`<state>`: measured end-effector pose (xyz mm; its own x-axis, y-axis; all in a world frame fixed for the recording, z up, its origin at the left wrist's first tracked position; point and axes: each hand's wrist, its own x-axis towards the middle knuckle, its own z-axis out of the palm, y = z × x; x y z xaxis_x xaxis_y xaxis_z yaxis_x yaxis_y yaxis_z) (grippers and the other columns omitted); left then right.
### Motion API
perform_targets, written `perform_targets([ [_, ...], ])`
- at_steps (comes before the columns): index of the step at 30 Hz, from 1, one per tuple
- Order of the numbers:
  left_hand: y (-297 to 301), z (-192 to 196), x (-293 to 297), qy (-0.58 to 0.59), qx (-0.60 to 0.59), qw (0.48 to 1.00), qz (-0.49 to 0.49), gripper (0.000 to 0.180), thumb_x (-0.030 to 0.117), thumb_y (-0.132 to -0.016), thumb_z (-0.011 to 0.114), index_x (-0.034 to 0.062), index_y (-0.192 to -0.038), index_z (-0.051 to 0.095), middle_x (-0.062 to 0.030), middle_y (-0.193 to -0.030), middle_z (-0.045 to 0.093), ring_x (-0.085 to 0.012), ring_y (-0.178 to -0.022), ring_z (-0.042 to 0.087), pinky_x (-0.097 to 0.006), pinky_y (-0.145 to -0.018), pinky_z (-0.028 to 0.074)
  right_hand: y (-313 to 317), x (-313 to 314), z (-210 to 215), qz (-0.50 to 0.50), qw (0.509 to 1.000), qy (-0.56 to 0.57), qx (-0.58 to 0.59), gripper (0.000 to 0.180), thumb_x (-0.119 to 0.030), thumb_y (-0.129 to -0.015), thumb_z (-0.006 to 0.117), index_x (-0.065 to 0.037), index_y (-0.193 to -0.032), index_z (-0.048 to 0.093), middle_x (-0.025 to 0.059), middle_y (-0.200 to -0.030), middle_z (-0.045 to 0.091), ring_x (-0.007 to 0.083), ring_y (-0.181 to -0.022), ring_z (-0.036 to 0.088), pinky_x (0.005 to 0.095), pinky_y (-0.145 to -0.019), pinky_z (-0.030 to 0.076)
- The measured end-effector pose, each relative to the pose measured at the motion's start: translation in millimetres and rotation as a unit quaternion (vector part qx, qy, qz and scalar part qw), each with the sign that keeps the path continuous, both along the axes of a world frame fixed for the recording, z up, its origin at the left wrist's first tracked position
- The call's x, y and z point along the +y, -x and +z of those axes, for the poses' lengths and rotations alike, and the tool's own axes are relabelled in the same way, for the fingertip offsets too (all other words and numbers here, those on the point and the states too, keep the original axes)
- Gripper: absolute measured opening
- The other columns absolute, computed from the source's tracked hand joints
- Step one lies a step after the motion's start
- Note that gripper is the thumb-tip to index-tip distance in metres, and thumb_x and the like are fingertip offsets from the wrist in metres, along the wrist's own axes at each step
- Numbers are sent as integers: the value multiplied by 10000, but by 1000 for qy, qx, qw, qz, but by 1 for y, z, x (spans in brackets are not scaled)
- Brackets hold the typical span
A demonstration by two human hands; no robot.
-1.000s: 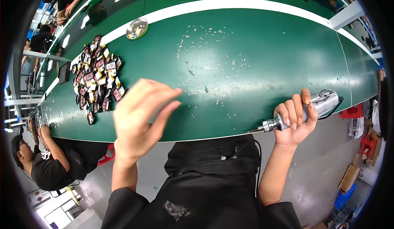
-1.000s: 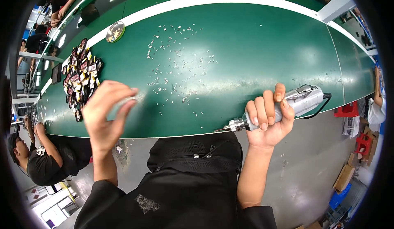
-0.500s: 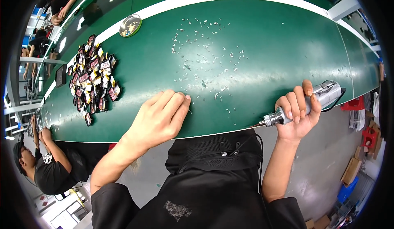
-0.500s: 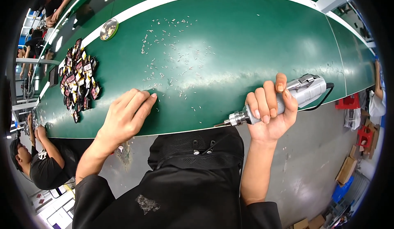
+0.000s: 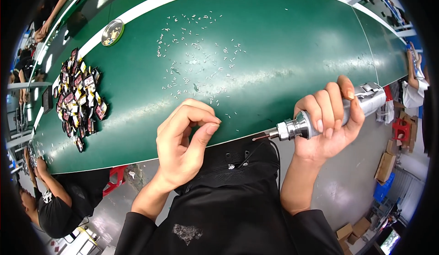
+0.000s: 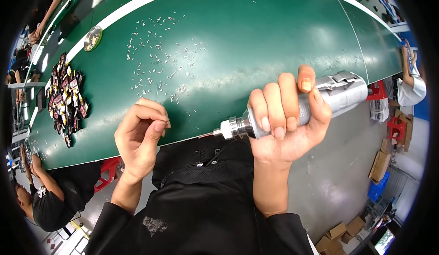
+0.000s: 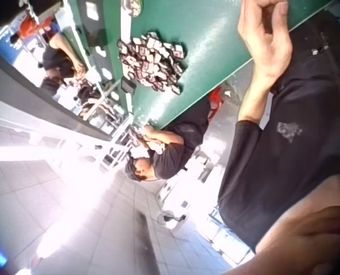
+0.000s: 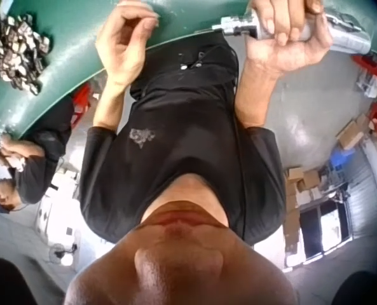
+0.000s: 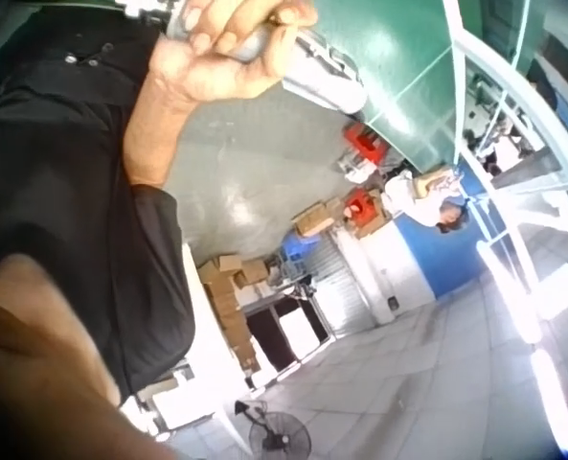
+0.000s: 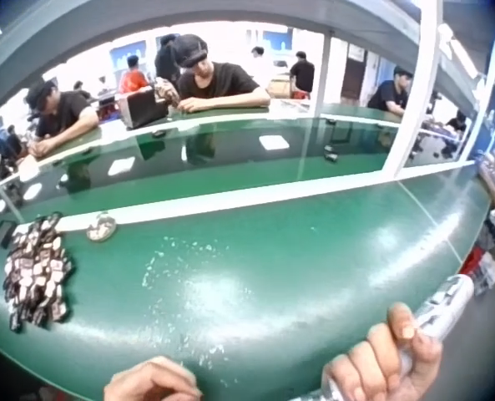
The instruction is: Assembling small electronic components using an electric screwdriver on a factory production line.
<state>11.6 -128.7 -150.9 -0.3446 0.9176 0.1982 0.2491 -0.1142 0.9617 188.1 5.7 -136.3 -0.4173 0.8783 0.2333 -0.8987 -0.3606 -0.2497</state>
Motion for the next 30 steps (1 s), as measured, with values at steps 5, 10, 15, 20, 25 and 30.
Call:
perform_targets([
  [5,-24,-7,7,-31,-347,934,-79,13,-44,-877,576,-54,-881,583,-112,-859,574,-115,-712,543,-220,-616,440,8,-19,32,-66,997,-22,-30,132,-135,-883,532,-43,-919,445,-17,-536,399,86,-403,403,255,-470,387],
  [10,-35,-5,5,-7,-417,902,-112,129,54,-934,536,-53,-876,580,-118,-841,567,-114,-660,523,-225,-570,427,9,-24,30,-90,993,-38,-62,134,-140,-891,527,-38,-935,452,-21,-537,394,76,-404,394,252,-473,377],
  [15,-36,-6,4,-11,-408,905,-120,133,54,-937,529,-52,-875,579,-117,-843,563,-107,-654,515,-220,-569,422,7,-24,26,-83,993,-37,-70,118,-136,-897,506,-35,-931,455,-22,-533,386,75,-400,380,248,-478,366],
  [20,-40,-3,3,-8,-375,921,-110,194,138,-934,549,-42,-861,551,-141,-799,549,-148,-646,528,-237,-512,415,6,-26,26,-84,995,-27,-53,107,-126,-889,506,-35,-923,460,-25,-528,384,72,-394,373,246,-473,361],
  [25,-39,-3,-2,0,-343,933,-107,181,109,-928,551,-50,-841,561,-134,-790,555,-137,-638,517,-233,-524,414,5,-32,25,-85,993,-36,-73,102,-126,-882,508,-45,-921,461,-29,-526,385,68,-392,378,242,-470,364],
  [30,-42,4,-1,-1,-175,982,-73,116,26,-889,572,-65,-817,573,-132,-799,570,-123,-635,506,-226,-553,409,3,-36,30,-104,983,-98,-118,102,-128,-871,526,-55,-907,466,-30,-528,404,66,-396,391,231,-472,374],
])
